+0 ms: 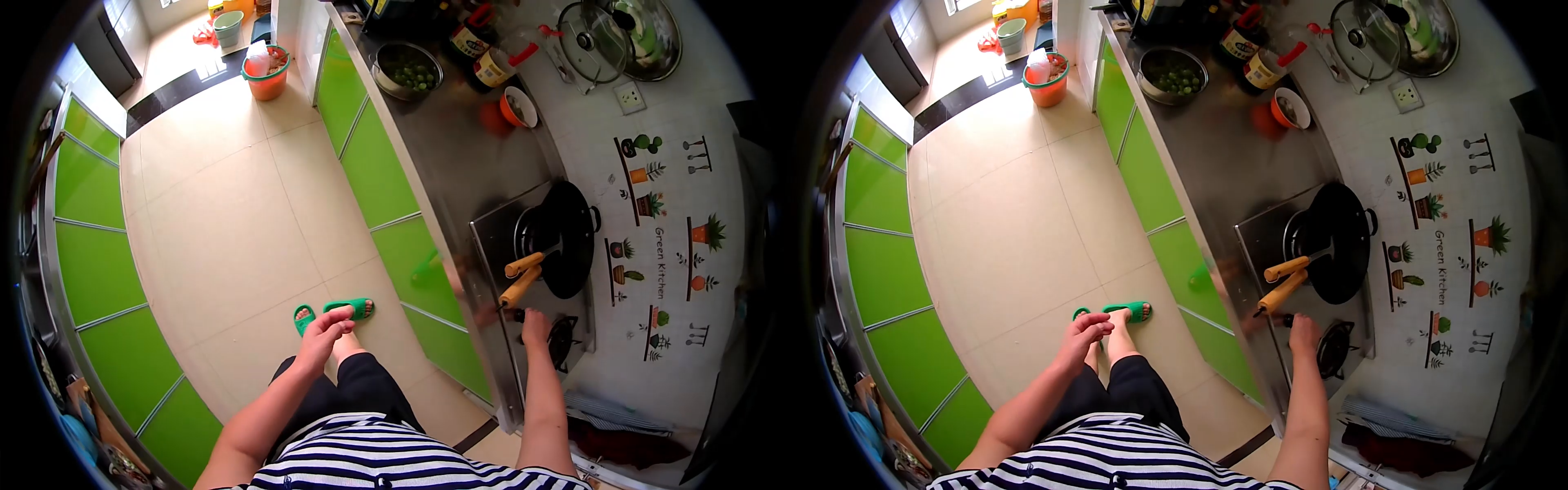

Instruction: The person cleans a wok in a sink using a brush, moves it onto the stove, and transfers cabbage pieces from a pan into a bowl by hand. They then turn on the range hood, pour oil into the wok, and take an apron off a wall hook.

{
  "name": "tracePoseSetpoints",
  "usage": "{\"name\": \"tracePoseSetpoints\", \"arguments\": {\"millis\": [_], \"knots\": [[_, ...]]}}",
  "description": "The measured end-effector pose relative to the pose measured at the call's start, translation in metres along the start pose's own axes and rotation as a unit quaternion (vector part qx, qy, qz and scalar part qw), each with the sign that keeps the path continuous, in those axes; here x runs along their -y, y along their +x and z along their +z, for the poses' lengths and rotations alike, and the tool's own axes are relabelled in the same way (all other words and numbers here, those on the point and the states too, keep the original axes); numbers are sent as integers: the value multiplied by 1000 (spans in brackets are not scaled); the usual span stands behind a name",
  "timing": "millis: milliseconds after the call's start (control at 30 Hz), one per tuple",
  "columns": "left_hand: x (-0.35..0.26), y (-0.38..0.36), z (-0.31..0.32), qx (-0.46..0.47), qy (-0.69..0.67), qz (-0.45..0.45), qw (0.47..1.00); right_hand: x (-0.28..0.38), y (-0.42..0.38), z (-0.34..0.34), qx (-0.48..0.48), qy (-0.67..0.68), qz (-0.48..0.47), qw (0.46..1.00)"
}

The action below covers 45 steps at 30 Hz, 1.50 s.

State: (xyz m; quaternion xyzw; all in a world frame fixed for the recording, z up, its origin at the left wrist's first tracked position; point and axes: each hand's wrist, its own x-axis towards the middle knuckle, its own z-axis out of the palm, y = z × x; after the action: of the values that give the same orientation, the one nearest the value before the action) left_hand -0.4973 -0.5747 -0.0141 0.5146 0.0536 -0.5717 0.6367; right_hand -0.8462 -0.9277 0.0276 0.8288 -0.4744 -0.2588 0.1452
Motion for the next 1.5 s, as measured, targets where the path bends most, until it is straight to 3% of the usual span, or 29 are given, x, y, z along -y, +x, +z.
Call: {"name": "tracePoseSetpoints", "arguments": {"millis": [400,633,700,733,800,867,1000,1067,1200,1267,1500], "knots": [[9,-15,1,64,67,13,996,-6,-2,11,-39,19,-26,999],[-4,-31,0,57,131,42,989,-1,-7,11,-27,65,18,997],[-9,-35,-1,57,135,49,988,6,-10,11,-162,126,73,976],[-11,-37,-2,43,139,34,989,13,-17,-7,-166,133,88,973],[-12,-37,-7,56,150,51,986,35,-36,-74,-178,295,143,928],[-17,-39,-7,71,175,59,980,53,-44,-108,-220,392,140,882],[-27,-43,2,87,197,62,974,88,-36,-166,-281,421,43,861],[-34,-46,10,97,223,77,967,98,-27,-196,-154,333,70,928],[-42,-53,25,118,241,123,955,107,7,-201,-121,266,107,951],[-45,-59,27,117,257,135,950,102,19,-206,13,260,70,963],[-53,-73,-7,60,255,143,954,68,-23,-204,-34,340,121,932]]}}
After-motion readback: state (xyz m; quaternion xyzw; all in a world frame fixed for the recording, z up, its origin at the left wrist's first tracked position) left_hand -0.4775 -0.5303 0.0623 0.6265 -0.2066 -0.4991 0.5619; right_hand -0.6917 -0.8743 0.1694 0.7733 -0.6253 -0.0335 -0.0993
